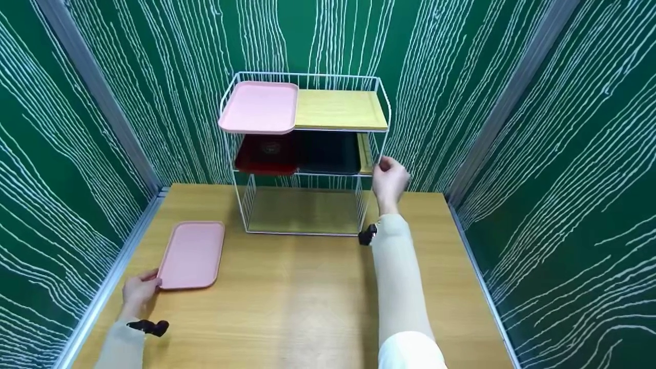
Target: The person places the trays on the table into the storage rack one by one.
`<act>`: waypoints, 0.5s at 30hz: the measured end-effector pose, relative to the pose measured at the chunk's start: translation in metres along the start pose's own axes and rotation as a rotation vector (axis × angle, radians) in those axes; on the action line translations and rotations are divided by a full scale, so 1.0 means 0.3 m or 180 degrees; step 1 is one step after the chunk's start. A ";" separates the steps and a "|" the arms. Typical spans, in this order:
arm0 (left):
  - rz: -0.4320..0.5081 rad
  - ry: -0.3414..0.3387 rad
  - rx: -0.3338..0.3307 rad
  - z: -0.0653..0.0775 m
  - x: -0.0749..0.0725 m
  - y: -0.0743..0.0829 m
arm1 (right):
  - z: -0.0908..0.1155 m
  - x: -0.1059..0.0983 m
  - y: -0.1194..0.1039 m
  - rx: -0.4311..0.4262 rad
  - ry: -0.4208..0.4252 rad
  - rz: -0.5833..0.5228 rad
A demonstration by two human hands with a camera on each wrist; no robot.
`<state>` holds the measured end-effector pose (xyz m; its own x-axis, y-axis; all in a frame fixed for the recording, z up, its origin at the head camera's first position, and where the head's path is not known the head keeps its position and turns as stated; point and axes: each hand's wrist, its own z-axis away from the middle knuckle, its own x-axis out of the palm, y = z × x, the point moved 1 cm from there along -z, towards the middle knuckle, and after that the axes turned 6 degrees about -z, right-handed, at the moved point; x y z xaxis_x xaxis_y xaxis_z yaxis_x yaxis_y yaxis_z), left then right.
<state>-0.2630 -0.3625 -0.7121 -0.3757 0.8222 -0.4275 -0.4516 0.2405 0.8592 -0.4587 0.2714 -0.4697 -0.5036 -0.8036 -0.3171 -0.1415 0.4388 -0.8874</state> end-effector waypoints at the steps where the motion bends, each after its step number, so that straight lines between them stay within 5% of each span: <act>1: 0.0114 -0.0014 -0.0019 -0.001 0.002 -0.005 | 0.000 0.001 0.001 0.0002 0.0002 -0.0008; 8: 0.0774 -0.0237 -0.0022 0.008 0.008 -0.029 | 0.002 0.002 -0.008 0.0050 -0.0039 -0.0084; 15: 0.1045 -0.0553 -0.0017 0.035 0.014 -0.037 | 0.004 0.001 -0.003 -0.0017 0.0053 -0.0017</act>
<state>-0.2513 -0.3563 -0.7204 -0.3586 0.9305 -0.0748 -0.3340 -0.0530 0.9411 -0.4578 0.2704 -0.4693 -0.5171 -0.7992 -0.3066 -0.1487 0.4366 -0.8873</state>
